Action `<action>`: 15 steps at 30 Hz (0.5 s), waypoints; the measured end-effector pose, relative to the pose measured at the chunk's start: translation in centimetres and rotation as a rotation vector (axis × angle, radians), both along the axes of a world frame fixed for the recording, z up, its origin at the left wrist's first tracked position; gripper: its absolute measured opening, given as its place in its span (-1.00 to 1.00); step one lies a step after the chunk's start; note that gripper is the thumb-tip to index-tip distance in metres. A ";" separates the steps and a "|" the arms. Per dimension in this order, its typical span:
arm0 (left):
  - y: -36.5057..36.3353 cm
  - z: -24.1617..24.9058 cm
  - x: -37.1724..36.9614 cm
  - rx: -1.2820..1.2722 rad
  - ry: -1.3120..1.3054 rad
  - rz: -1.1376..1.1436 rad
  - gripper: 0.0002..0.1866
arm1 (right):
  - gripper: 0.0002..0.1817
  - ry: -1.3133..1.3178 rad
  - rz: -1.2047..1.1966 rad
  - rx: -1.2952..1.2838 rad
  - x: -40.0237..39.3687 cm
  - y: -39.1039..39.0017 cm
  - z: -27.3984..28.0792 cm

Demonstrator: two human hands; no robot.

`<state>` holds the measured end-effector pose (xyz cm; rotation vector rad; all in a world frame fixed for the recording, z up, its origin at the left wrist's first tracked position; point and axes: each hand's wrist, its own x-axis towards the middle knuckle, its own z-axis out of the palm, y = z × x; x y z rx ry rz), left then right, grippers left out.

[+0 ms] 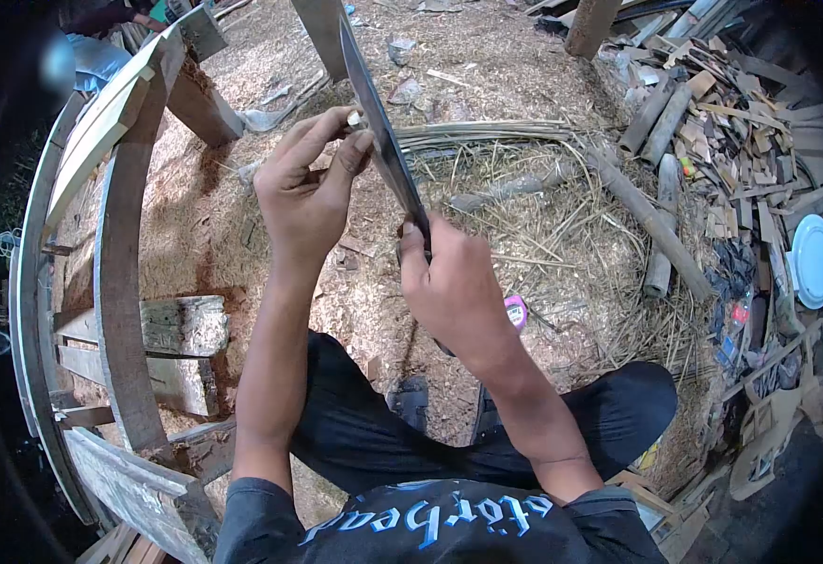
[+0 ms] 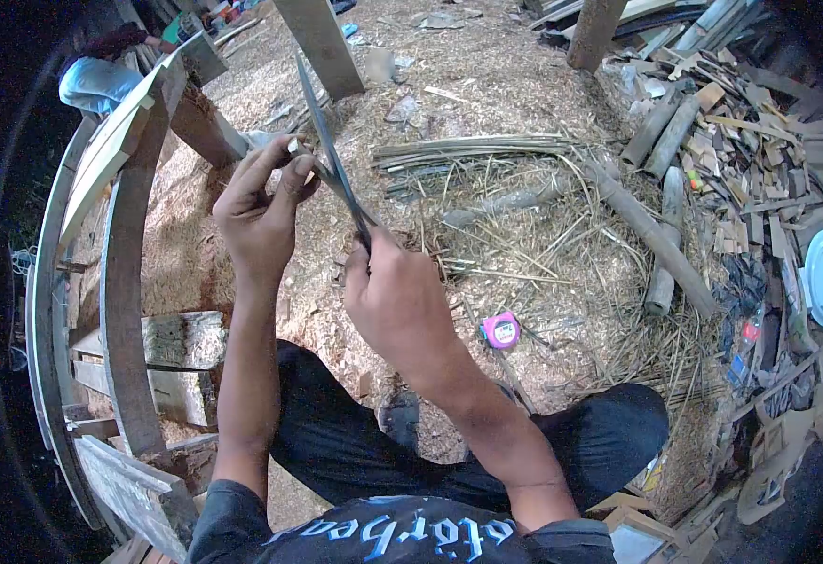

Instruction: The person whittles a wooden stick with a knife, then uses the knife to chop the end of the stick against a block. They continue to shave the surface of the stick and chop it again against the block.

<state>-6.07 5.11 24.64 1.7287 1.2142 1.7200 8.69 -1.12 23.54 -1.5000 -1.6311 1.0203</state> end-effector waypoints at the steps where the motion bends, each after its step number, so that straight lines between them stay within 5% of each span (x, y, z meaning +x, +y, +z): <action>1: 0.0 0.2 0.2 -0.011 -0.002 0.002 -0.72 | -0.72 0.018 -0.040 0.040 0.0 -0.1 -0.1; 5: 0.1 0.4 -0.6 0.054 0.086 0.023 -0.73 | -0.72 0.041 0.007 -0.032 0.7 0.5 -4.3; 15: 0.0 0.0 -0.8 -0.044 -0.028 -0.037 -0.73 | -0.66 0.017 0.010 -0.040 0.1 -0.5 -0.9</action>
